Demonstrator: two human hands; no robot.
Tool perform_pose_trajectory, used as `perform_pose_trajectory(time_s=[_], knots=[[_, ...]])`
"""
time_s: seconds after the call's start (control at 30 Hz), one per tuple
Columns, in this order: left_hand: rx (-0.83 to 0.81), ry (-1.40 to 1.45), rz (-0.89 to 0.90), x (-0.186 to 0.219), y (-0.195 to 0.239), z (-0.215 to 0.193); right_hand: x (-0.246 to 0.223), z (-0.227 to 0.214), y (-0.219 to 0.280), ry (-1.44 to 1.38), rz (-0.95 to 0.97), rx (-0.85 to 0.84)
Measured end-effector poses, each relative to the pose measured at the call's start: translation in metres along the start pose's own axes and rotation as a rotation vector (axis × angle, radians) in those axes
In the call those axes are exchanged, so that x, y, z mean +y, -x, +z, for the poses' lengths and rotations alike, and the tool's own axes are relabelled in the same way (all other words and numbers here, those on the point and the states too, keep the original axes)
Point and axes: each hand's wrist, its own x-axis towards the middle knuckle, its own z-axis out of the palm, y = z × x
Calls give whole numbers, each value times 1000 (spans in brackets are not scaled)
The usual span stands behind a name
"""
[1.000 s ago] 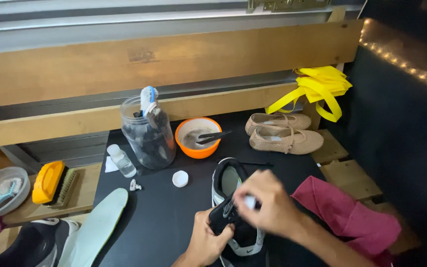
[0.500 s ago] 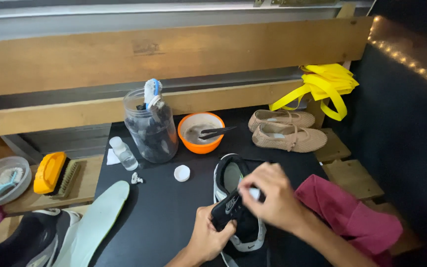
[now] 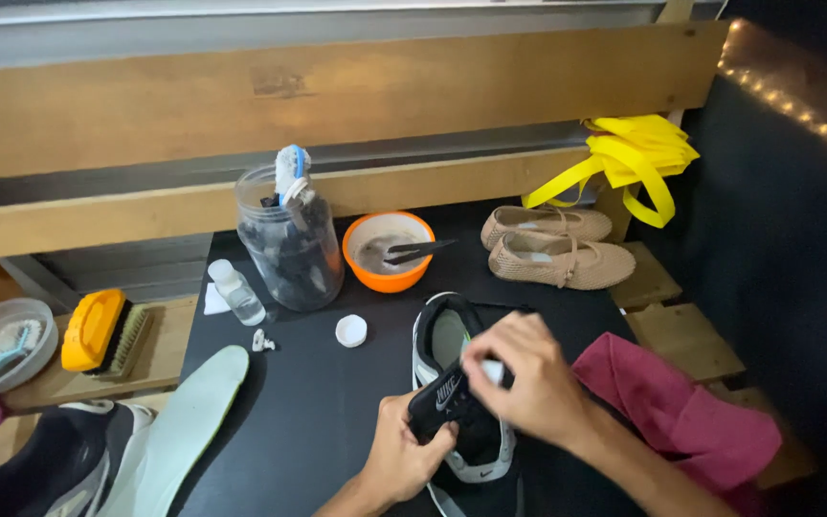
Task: The person cleans a black and white sneaker using a white cotton pad. They wipe the interior lining, the tongue, the side panels, and the heel area of the shoe. The person rotates the shoe to access different surfaces and continues wiping until the task is complete.
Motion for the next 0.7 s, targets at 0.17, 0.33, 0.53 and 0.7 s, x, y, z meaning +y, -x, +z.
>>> perform_pose_trajectory(time_s=[0.17,0.33,0.53,0.7], knots=[[10,3,26,3,-2,2,-14,-2,-3,-99,-87,-43],[15,2,-10,11,-1,2,-10,-3,-2,-56,20,-51],[-3,-10,13,13,3,3,-5,0,2,50,48,-40],[-1,-26,22,11,-1,1,-18,2,-4,-120,-68,-60]])
